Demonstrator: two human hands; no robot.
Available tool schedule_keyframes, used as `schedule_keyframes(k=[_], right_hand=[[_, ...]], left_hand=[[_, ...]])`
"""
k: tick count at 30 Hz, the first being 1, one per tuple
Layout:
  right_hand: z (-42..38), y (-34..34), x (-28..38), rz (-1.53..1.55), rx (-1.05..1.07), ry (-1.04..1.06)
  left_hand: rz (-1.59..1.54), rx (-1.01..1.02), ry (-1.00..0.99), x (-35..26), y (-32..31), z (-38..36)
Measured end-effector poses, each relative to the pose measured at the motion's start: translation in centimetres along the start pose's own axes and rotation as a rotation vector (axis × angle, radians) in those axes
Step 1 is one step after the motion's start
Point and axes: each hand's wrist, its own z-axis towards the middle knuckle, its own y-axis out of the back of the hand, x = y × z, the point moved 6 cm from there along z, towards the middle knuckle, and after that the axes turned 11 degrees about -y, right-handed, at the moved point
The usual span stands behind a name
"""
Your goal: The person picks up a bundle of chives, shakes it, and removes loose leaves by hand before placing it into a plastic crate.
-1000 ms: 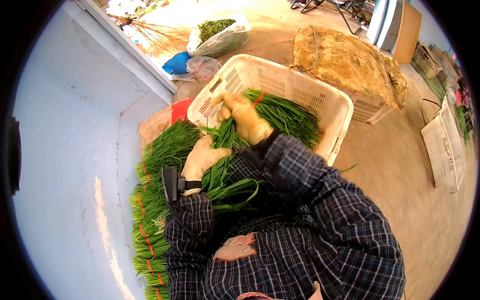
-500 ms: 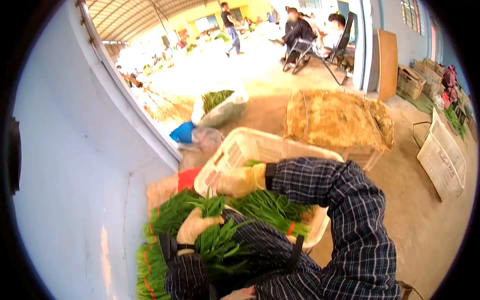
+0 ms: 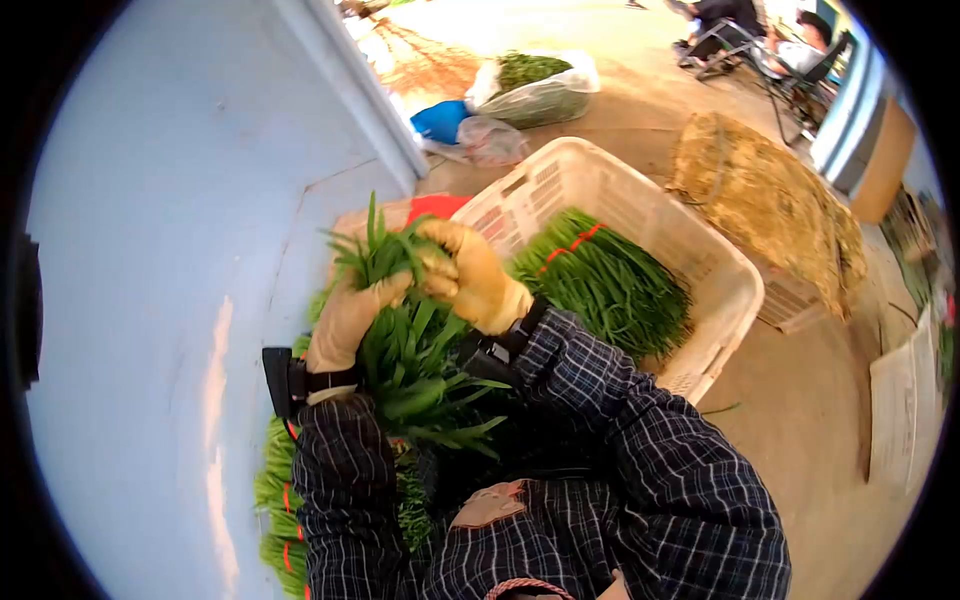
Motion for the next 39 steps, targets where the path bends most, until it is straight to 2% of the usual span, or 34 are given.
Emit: schedule_keyframes(k=[1,2,3,5,6,7,9,11,12,13,15,16,18,19,20,21,22,24,25,26,27,28,29,30,31,32,33,34,35,36,37,39], right_hand=[[0.3,-0.5,0.5,-0.026,0.051,0.057],[0.7,-0.4,1.0,0.018,-0.098,0.017],[0.0,1.5,2.6,0.009,-0.087,-0.003],[-2.7,6.1,11.5,-0.428,-0.162,0.704],[-3.8,8.6,14.8,-0.531,-0.528,0.793],[-2.3,7.5,14.8,-0.228,-0.156,0.433],[-0.8,6.8,10.2,-1.606,-0.438,0.33],[2.4,8.9,4.7,-1.977,-0.296,0.057],[3.0,9.7,2.5,-2.324,-0.399,-0.179],[2.9,8.6,2.8,-2.295,-0.453,-0.024],[3.3,0.2,4.0,-1.98,-0.372,0.283],[3.0,-3.9,4.1,-1.979,-0.375,0.275],[3.2,-10.9,2.7,-2.32,-0.236,0.315],[4.0,-10.4,2.3,-2.329,-0.257,0.303],[4.5,-10.2,1.6,-2.462,-0.127,0.479],[4.6,-9.8,1.3,-2.583,0.022,0.659],[4.1,-10.4,2.8,-2.312,0.031,0.879],[3.5,-8.2,8.3,-1.324,-0.297,0.651],[2.9,-7.3,10.7,-0.989,-0.385,0.629],[3.2,-5.9,11.8,-0.853,-0.218,0.576],[3.2,-4.4,11.4,-0.99,-0.356,0.498],[3.0,-3.1,9.4,-1.158,-0.304,0.359],[2.6,-0.9,7.4,-1.329,-0.246,0.22],[2.6,4.6,6.0,-1.446,-0.181,0.044],[2.8,10.5,4.1,-1.554,-0.117,-0.133],[2.7,14.5,1.6,-1.632,-0.054,-0.218],[2.3,16.3,-0.5,-1.713,0.01,-0.295],[2.5,14.9,-2.4,-1.761,0.031,-0.358],[3.3,12.8,-4.5,-1.805,0.047,-0.424],[4.6,10.6,-5.9,-1.712,0.145,-0.329],[5.9,8.3,-7.1,-1.615,0.24,-0.233],[7.6,2.4,-7.9,-1.401,0.422,-0.089]], left_hand=[[0.067,0.001,0.022,-0.3,0.1,0.3],[0.129,-0.013,0.032,-0.4,0.4,-0.2],[0.129,-0.036,0.026,0.1,0.2,-1.2],[0.041,-0.1,0.081,1.2,1.6,-3.9],[0.09,-0.157,0.085,0.6,2.8,-5.3],[-0.044,-0.347,0.059,1.4,4.4,-6.1],[-0.122,-0.344,0.159,2.0,7.5,-7.3],[-0.111,-0.371,0.116,1.9,8.7,-7.5],[-0.115,-0.334,0.076,1.4,8.7,-7.4],[-0.095,-0.347,0.068,1.2,8.6,-7.6],[-0.135,-0.358,0.036,0.6,7.8,-7.2],[-0.027,-0.3,0.076,1.7,8.0,-6.7],[0.041,-0.295,0.115,2.4,6.6,-5.7],[0.119,-0.289,0.143,2.8,6.0,-5.2],[0.028,-0.233,0.052,4.4,6.1,-4.6],[0.017,-0.217,0.043,4.2,5.5,-4.3],[0.041,-0.226,0.029,3.8,5.2,-4.2],[0.011,-0.276,-0.004,3.2,5.4,-4.7],[0.012,-0.291,0.002,2.7,5.9,-5.1],[0.1,-0.314,0.001,1.9,7.2,-5.6],[0.19,-0.338,0.001,1.2,8.8,-6.3],[0.263,-0.493,-0.001,1.3,11.5,-7.6],[0.331,-0.37,-0.293,0.9,14.3,-9.0],[0.064,-0.669,0.041,-0.8,15.7,-10.0],[-0.09,-0.577,-0.08,-1.0,20.4,-9.9],[-0.03,-0.613,-0.31,-5.2,19.7,-11.4],[-0.207,-0.718,-0.237,-8.4,20.1,-11.5],[-0.146,-0.75,-0.433,-11.6,20.4,-11.9],[-0.272,-0.628,-0.292,-14.2,20.4,-11.2],[-0.165,-0.706,-0.298,-17.0,18.3,-11.6],[-0.281,-0.414,-0.385,-18.1,21.2,-10.8],[-0.069,-0.505,-0.349,-21.2,21.6,-10.1]])
